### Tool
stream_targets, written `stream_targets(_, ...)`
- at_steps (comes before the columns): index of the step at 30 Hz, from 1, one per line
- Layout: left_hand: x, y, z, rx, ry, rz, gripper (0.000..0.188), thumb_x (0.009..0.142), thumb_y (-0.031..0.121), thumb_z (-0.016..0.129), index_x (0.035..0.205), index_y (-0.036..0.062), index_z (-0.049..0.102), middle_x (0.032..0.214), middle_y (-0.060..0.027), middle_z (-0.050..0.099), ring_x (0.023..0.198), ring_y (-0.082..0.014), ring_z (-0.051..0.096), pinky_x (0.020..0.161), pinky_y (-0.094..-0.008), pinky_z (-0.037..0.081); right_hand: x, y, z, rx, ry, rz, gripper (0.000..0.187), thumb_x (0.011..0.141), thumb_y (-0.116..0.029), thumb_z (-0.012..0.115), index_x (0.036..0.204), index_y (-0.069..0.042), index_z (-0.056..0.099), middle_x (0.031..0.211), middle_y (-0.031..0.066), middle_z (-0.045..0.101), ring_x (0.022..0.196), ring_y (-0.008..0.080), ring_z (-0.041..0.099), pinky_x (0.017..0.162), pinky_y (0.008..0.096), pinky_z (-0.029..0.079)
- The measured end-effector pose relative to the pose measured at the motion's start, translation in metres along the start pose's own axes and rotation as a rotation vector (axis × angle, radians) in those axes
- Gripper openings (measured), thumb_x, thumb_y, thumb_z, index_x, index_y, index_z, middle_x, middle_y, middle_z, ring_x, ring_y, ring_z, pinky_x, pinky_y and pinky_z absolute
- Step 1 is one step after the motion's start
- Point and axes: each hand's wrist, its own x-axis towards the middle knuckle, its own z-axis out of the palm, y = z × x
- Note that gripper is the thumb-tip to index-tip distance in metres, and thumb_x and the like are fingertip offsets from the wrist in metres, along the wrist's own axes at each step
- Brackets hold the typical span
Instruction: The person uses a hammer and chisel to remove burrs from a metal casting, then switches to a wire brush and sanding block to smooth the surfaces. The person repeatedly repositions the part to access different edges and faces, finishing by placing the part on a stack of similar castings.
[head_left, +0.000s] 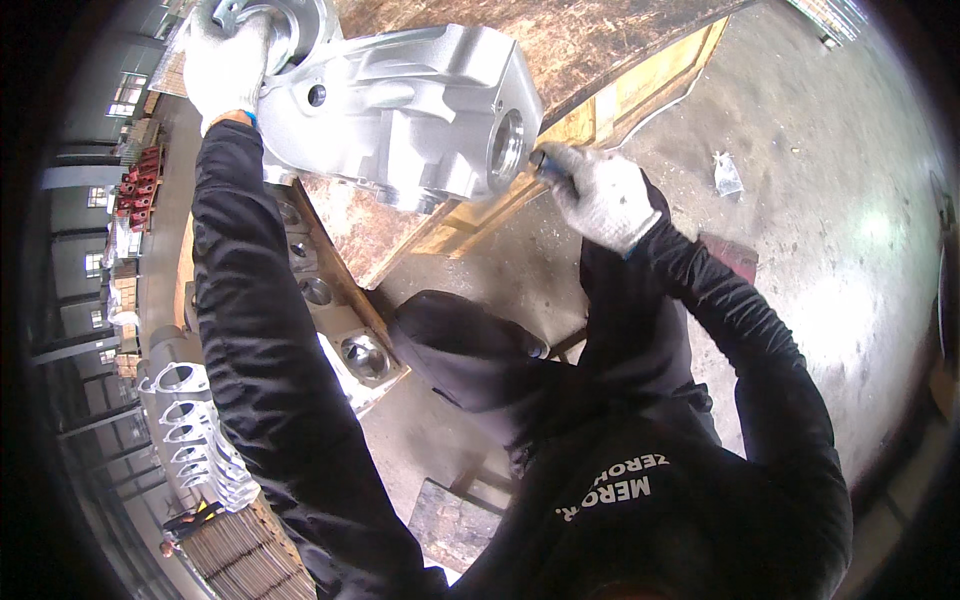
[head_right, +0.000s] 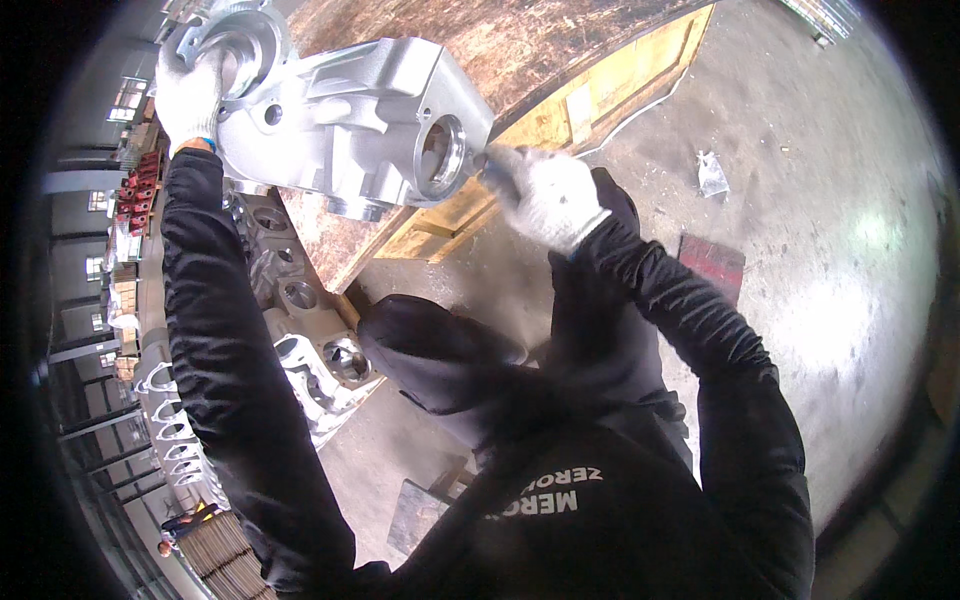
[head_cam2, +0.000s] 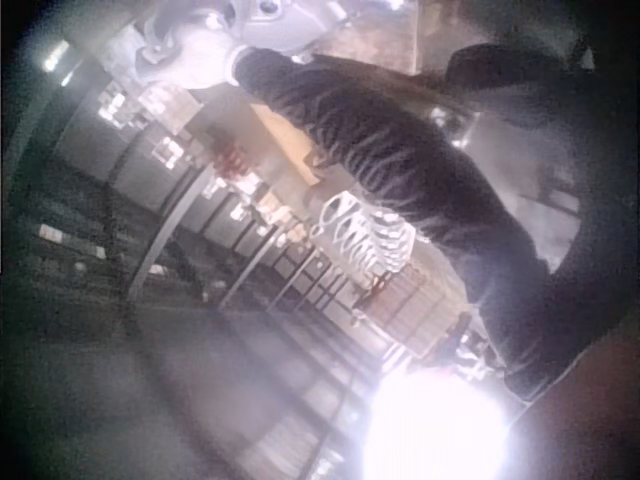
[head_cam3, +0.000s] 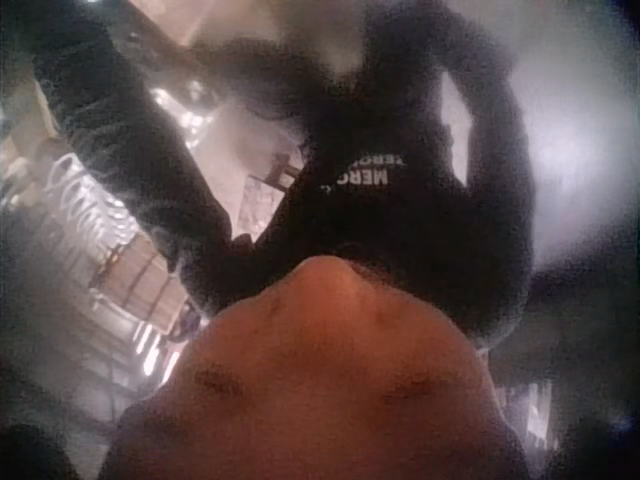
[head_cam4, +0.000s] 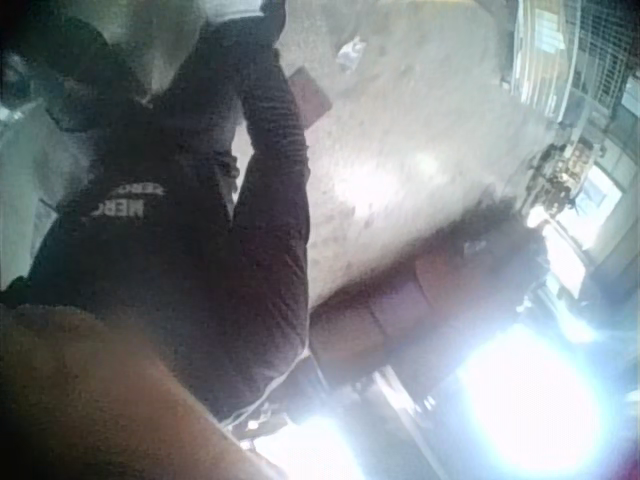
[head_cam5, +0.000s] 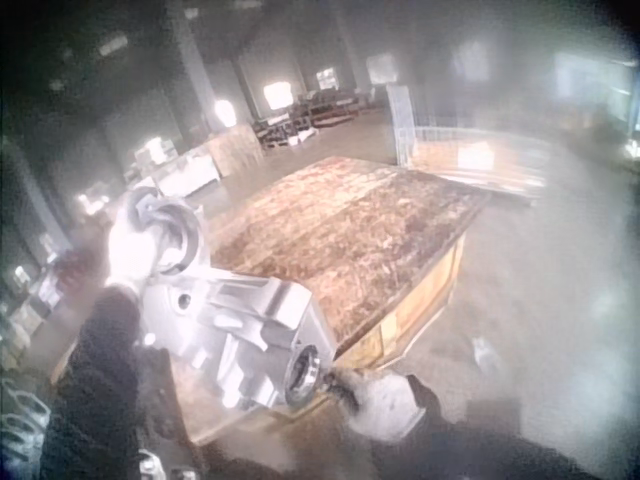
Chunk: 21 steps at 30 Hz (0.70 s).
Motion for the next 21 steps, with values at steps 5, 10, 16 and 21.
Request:
stream_targets(5, 0.002, 0.009, 0.007, 0.025, 0.000, -0.046, 0.057, 0.081, 0.035, 0.072, 0.135, 0.0165, 0.065, 0.132, -0.0166, 0.067, 0.120, -0.0351, 0.066, 0.103, -0.0412, 0.050, -0.019, -0.034, -0.006, 0.069, 0.008, -0.022, 0.023, 0.093, -0.027, 0.066, 0.106, -0.008, 0.068, 0.076, 0.0161, 0.070, 0.072, 0.0367, 0.071, 0.065, 0.0478, 0.056)
stream_targets(10, 0.004, -0.010, 0.015, -0.025, 0.028, 0.008, 0.056, 0.079, 0.034, 0.070, 0.133, 0.0184, 0.067, 0.131, -0.0166, 0.067, 0.119, -0.0343, 0.066, 0.102, -0.0419, 0.050, -0.007, -0.073, -0.044, -0.078, -0.131, -0.003, 0.021, 0.089, -0.025, 0.068, 0.098, -0.005, 0.069, 0.072, 0.0162, 0.069, 0.071, 0.0359, 0.071, 0.064, 0.0463, 0.056)
stream_targets(16, 0.004, 0.000, 0.014, -0.004, 0.026, -0.024, 0.058, 0.078, 0.031, 0.067, 0.134, 0.0176, 0.066, 0.129, -0.0162, 0.068, 0.117, -0.0359, 0.067, 0.101, -0.0423, 0.051, 0.036, -0.072, -0.075, -0.216, -0.131, -0.176, 0.016, 0.086, -0.024, 0.072, 0.096, -0.012, 0.075, 0.071, 0.0135, 0.068, 0.069, 0.0329, 0.071, 0.064, 0.0416, 0.057)
stream_targets(21, 0.002, -0.011, 0.018, -0.151, -0.024, -0.025, 0.059, 0.078, 0.034, 0.069, 0.135, 0.0172, 0.066, 0.130, -0.0158, 0.068, 0.118, -0.0346, 0.067, 0.102, -0.0425, 0.051, 0.083, -0.076, -0.103, -0.435, -0.143, -0.227, 0.022, 0.087, -0.026, 0.075, 0.103, -0.013, 0.081, 0.081, 0.0121, 0.075, 0.077, 0.0259, 0.075, 0.069, 0.0367, 0.060)
